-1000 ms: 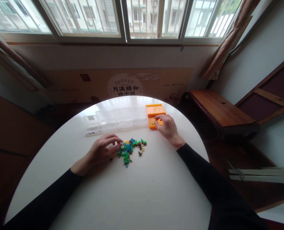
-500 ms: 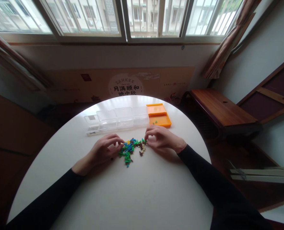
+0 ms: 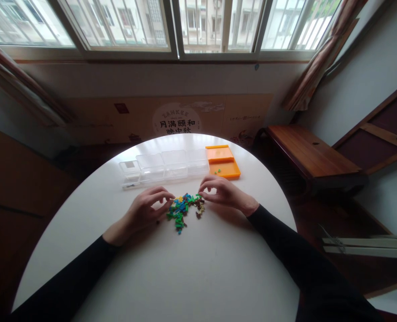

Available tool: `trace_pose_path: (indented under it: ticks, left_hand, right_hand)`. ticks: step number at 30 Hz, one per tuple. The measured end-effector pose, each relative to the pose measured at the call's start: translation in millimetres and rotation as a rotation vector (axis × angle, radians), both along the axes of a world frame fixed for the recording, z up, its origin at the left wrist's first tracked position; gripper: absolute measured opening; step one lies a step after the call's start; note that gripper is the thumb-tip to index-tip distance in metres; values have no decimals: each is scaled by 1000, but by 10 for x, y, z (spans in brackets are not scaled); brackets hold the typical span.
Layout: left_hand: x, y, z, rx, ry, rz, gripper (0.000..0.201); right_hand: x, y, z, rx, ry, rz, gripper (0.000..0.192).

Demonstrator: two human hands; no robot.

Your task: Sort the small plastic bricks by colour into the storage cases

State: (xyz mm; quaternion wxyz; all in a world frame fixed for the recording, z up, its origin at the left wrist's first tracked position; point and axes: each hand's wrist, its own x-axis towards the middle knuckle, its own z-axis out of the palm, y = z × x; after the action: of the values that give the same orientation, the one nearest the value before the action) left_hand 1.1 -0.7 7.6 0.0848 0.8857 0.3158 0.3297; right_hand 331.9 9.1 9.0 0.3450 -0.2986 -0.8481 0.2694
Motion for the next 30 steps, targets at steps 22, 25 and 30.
trace_pose_path:
  ticks: [22,25,30]
  left_hand:
    - [150,-52,20,206,-54,-57,6]
    - [137,-43,17,175,-93,-42,6]
    - [117,-31,4,135,-113,-56,7]
  right_hand:
    - [-500,-186,-64,-95,145,-11,9]
    - [-498,-187,-63,2,137,-28,9]
    - [-511,-176,-70,112,139,-37,10]
